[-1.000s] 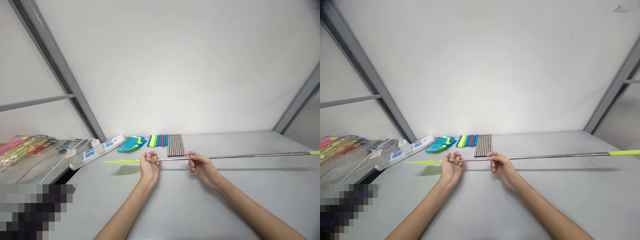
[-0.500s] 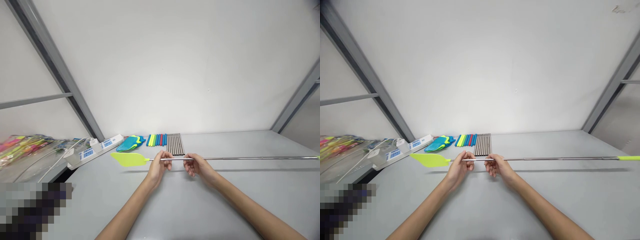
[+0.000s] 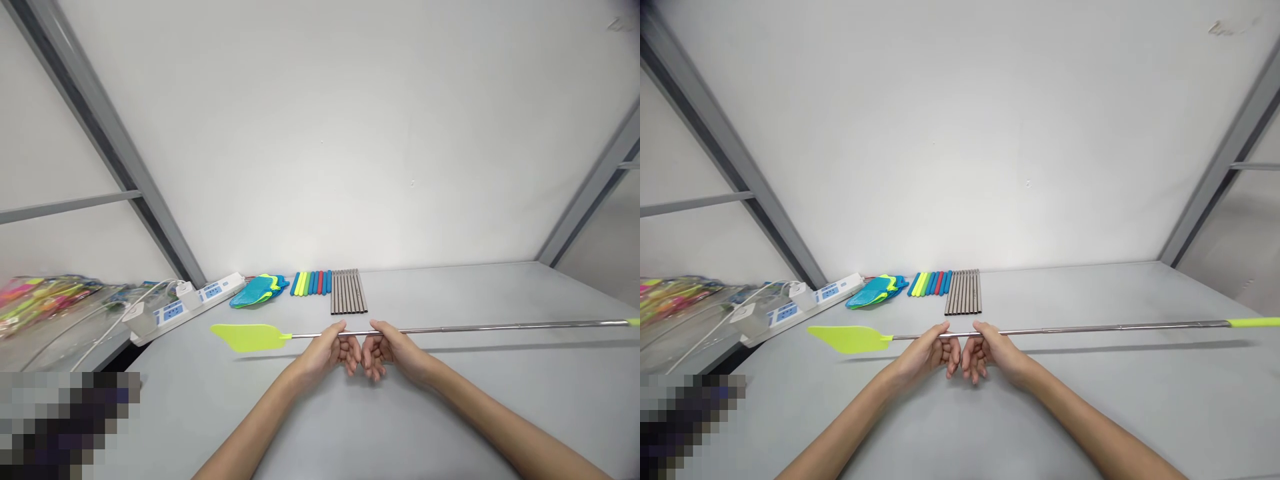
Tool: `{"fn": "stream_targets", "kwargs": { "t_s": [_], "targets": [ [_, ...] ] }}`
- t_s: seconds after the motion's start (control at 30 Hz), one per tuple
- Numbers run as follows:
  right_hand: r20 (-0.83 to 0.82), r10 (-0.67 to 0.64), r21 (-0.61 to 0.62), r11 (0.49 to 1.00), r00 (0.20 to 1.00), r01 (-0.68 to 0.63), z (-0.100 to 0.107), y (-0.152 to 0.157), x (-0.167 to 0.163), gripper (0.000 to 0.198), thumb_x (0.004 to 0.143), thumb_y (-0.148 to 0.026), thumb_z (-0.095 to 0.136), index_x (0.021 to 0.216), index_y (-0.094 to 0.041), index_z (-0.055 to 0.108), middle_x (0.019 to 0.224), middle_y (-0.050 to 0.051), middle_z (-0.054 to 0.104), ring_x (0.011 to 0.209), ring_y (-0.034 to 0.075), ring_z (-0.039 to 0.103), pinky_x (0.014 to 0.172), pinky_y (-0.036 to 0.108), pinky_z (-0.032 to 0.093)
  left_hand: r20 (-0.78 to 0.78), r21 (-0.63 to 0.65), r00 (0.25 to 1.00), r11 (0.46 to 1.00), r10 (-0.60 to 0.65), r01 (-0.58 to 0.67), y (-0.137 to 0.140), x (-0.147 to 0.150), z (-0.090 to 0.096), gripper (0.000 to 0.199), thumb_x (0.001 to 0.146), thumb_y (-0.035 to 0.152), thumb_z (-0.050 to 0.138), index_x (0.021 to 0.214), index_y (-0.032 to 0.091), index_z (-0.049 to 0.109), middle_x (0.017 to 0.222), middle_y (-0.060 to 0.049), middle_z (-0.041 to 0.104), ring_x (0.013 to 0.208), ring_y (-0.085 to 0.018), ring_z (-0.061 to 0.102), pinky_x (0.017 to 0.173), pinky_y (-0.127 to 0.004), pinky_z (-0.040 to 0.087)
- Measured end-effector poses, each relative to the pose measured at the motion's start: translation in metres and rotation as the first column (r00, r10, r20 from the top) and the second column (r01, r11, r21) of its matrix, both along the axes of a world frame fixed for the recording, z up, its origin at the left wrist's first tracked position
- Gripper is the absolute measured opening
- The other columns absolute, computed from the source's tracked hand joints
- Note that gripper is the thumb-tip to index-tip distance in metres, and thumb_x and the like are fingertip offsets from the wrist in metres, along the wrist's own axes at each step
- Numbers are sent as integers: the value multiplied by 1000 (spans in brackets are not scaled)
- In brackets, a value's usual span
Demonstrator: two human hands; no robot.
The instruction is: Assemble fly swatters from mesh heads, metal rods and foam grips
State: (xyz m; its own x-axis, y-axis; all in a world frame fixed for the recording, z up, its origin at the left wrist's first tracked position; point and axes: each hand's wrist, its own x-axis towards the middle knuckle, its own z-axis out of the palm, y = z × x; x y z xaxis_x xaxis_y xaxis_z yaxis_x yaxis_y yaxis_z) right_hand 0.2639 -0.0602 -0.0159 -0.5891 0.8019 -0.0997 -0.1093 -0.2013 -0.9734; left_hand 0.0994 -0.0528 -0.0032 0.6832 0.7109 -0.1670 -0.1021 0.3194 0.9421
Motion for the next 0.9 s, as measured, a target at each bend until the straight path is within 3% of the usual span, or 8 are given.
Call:
{"fn": "stream_targets", "kwargs": {
  "t_s": [0.2,0.47,0.73,0.9],
  "targets": [
    [-67,82,-54,995,994,-86,-4,0,1,59,79,-49,19,53,-10,55,53,8,60,41,12,51,46,24,29,44,-98,997,993,-58,62,-4,1,-2,53,80,48,23,56,12,53,38,0,43,41,-12,44,46,-23,32],
    [-114,180,-94,977,977,-191,-8,-2,-2,63,79,-48,16,42,-11,51,48,10,59,38,12,50,45,24,29,49,-133,997,988,-67,73,-7,3,-9,48,79,46,27,47,15,44,28,6,28,30,-9,36,44,-22,27],
    [-107,216,-121,966,971,-228,-11,-5,-4,65,78,-50,13,42,-11,52,49,10,59,36,10,46,46,24,31,66,-168,994,981,-85,95,-8,6,-14,49,79,45,27,45,15,44,26,6,24,27,-8,34,39,-20,25],
    [-88,242,-112,961,966,-251,-13,-7,-6,66,78,-48,13,37,-12,51,36,6,50,35,10,44,50,25,33,109,-179,987,975,-114,132,-11,11,-19,50,79,45,27,44,15,44,26,6,25,25,-8,31,34,-20,22]
  ]
}}
